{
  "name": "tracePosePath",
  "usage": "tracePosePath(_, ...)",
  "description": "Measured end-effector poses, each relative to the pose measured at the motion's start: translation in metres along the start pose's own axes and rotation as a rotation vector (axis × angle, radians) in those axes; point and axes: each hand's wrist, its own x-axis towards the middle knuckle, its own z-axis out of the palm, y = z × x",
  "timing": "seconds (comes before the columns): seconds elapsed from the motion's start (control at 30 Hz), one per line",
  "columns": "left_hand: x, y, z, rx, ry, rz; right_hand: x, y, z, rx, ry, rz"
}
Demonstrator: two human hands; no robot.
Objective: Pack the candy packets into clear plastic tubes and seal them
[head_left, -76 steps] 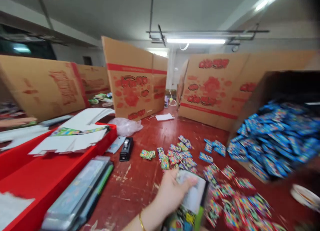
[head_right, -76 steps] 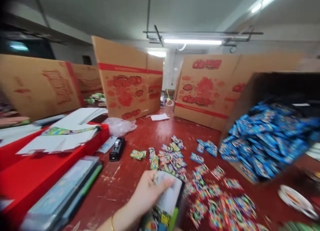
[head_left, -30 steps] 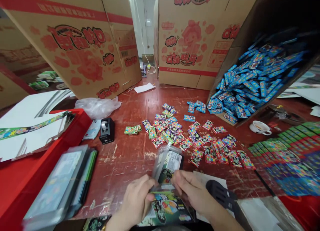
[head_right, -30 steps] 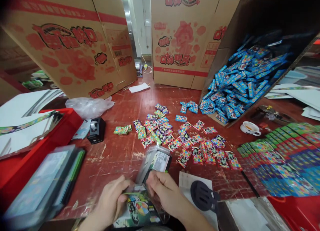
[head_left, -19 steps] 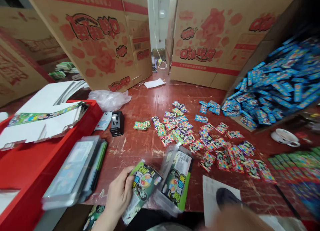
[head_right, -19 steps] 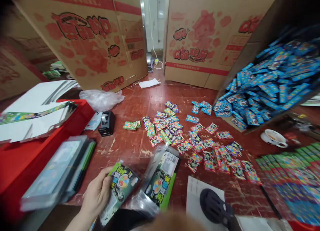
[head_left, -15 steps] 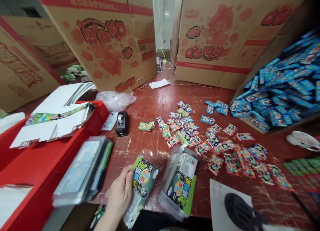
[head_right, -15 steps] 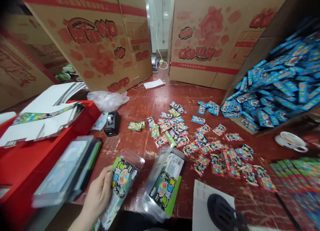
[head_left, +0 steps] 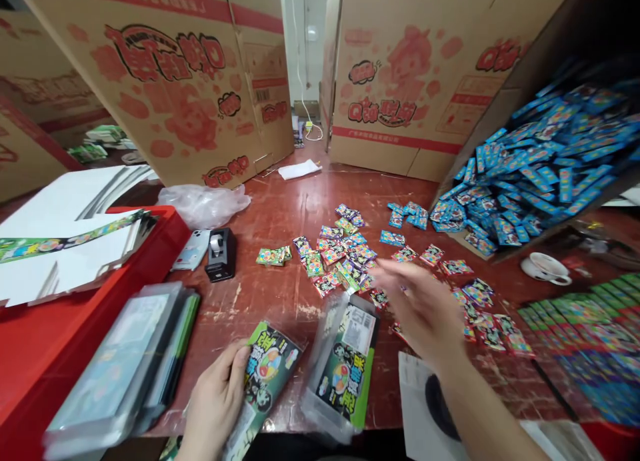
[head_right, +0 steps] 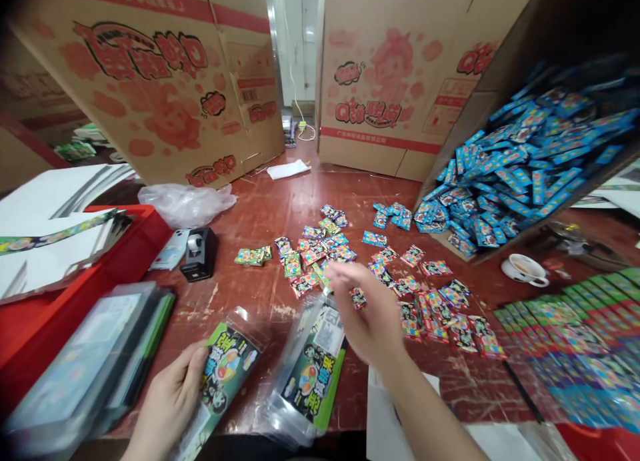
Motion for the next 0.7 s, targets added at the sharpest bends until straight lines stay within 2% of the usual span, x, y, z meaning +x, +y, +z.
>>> tracePosePath(0.13,0.001,-0.003,0.002,0.032,-0.024,0.045,0.038,0.058,0.050,-0.256,-0.186,0.043)
tracePosePath(0.23,0.003,-0.002,0.005,0.046,-0.029,0.087,0.041,0.081,0.065,-0.275,-0.240,0.075)
tracePosePath(0.43,0.011,0.001,0.011,0.032,-0.063,0.177,0.028,0.083,0.039,0.308,-0.320,0.287)
tracePosePath(0.57,0.017,0.006,0.017,0.022,-0.083,0.235,0.020,0.075,0.030,0.494,-0.264,0.345)
tracePosePath(0.7,0.017,0.013,0.018,0.021,-0.086,0.261,0.014,0.063,0.028,0.672,-0.229,0.470)
